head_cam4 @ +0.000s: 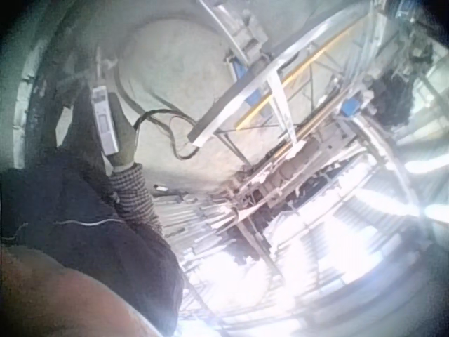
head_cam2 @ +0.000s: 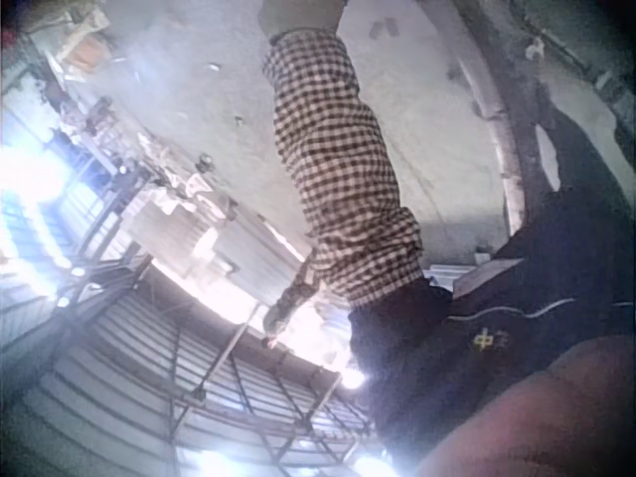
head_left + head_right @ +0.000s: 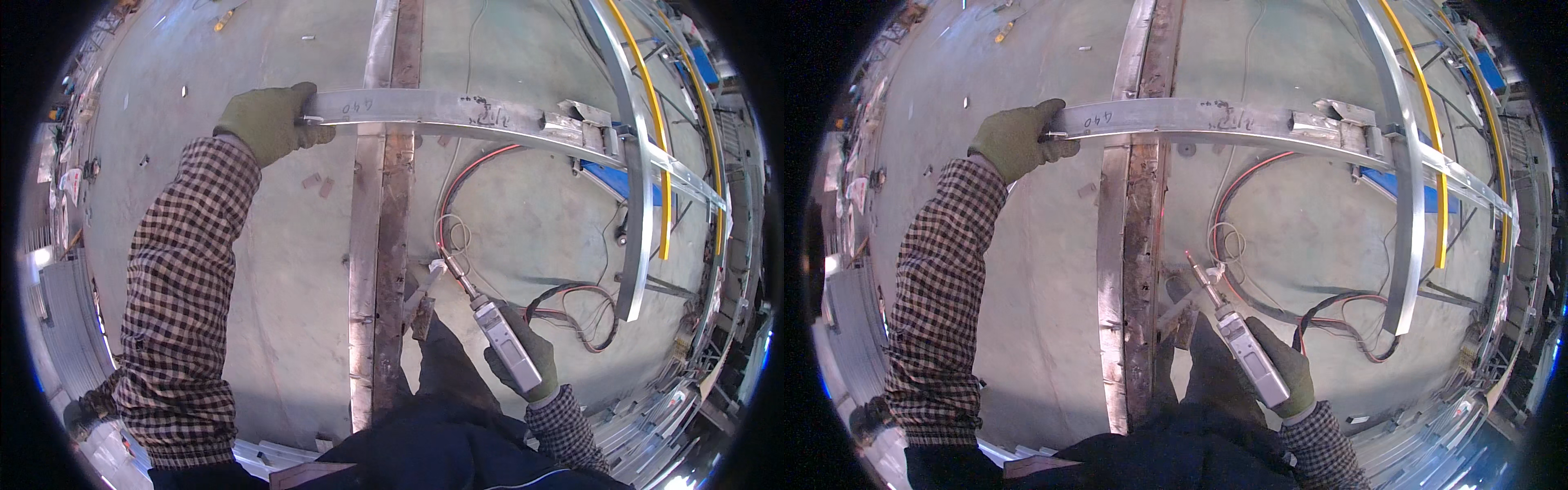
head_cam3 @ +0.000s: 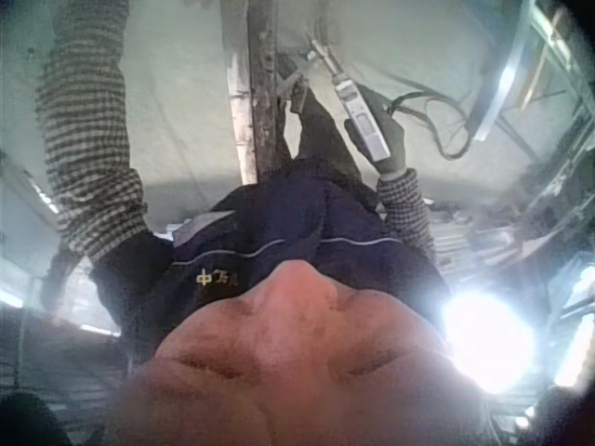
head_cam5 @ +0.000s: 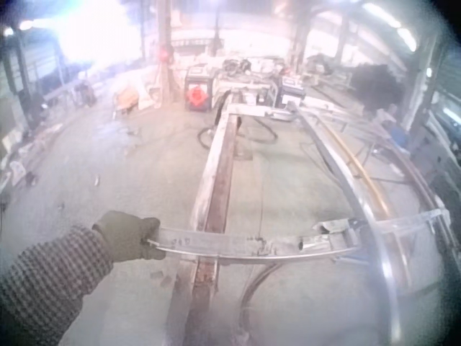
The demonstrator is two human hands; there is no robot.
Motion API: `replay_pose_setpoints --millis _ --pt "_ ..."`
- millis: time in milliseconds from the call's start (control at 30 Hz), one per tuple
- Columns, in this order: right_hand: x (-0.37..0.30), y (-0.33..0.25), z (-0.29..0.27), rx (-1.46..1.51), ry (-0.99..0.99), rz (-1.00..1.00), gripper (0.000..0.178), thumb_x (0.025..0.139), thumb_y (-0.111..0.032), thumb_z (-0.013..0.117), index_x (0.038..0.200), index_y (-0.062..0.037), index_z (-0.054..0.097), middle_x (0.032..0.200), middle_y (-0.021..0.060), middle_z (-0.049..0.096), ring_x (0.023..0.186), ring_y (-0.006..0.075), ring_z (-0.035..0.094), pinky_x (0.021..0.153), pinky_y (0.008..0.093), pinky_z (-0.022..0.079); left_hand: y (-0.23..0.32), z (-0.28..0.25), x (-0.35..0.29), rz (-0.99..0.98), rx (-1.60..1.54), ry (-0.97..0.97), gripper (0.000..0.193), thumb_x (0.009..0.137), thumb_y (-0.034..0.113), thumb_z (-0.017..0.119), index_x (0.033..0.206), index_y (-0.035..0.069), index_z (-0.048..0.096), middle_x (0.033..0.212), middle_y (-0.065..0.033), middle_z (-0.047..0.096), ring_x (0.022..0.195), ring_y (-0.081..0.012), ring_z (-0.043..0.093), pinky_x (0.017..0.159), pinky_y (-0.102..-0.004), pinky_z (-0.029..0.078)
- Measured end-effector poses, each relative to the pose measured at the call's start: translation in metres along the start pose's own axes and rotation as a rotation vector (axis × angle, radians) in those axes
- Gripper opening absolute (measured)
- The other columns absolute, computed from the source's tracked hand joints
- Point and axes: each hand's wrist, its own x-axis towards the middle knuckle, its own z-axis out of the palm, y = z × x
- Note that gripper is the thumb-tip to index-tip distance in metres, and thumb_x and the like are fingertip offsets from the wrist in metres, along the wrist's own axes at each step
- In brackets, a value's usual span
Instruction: The person aligns metal frame components on a jig, then uses a handheld welding torch to weld joints. They reposition the frame and repeat welding on different sections, handling metal bars and the welding torch throughout.
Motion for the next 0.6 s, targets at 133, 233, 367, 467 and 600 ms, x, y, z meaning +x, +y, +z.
replay_pose_setpoints --millis 133,233,367,467,600 --pt "-0.001 -0.001 0.000 0.090 -0.023 -0.022 0.072 0.093 -0.022 0.082 0.156 -0.0010 0.053 0.138 0.0226 0.072 0.120 0.0336 0.076 0.099 0.0393 0.061 -0.008 0.011 -0.007 0.093 0.005 0.110 0.066 0.104 0.061 0.062 0.150 0.013 0.060 0.120 -0.0185 0.078 0.111 -0.0382 0.075 0.097 -0.0492 0.058" --pt "-0.003 -0.002 -0.002 0.001 -0.049 -0.032 0.070 0.095 -0.022 0.080 0.156 -0.0013 0.053 0.139 0.0232 0.071 0.122 0.0340 0.075 0.101 0.0395 0.060 -0.011 0.022 -0.011 0.093 -0.228 0.273 0.055 0.111 0.054 0.052 0.149 0.016 0.063 0.124 -0.0183 0.077 0.113 -0.0392 0.074 0.097 -0.0498 0.058" --pt "-0.011 -0.008 -0.003 0.123 -0.047 0.006 0.073 0.093 -0.025 0.084 0.156 -0.0029 0.054 0.139 0.0225 0.071 0.122 0.0322 0.074 0.104 0.0390 0.059 -0.003 0.040 -0.013 -0.100 -0.200 0.284 0.047 0.113 0.045 0.050 0.148 0.017 0.065 0.131 -0.0181 0.075 0.120 -0.0391 0.071 0.102 -0.0492 0.056" --pt "-0.024 -0.013 -0.009 0.100 -0.025 -0.133 0.077 0.095 -0.023 0.083 0.162 -0.0062 0.049 0.143 0.0187 0.070 0.125 0.0282 0.073 0.104 0.0371 0.058 0.009 0.056 -0.039 -0.118 -0.529 0.482 0.045 0.113 0.040 0.053 0.142 0.009 0.069 0.130 -0.0213 0.075 0.122 -0.0366 0.072 0.107 -0.0449 0.054" --pt "-0.035 -0.017 -0.014 0.439 -0.076 0.073 0.067 0.102 -0.009 0.073 0.163 -0.0040 0.048 0.153 0.0151 0.065 0.134 0.0222 0.067 0.113 0.0336 0.053 0.050 0.102 -0.144 -0.269 -1.207 0.410 0.044 0.116 0.039 0.052 0.132 0.005 0.074 0.075 0.0031 0.058 0.062 -0.0077 0.054 0.057 -0.0269 0.044"
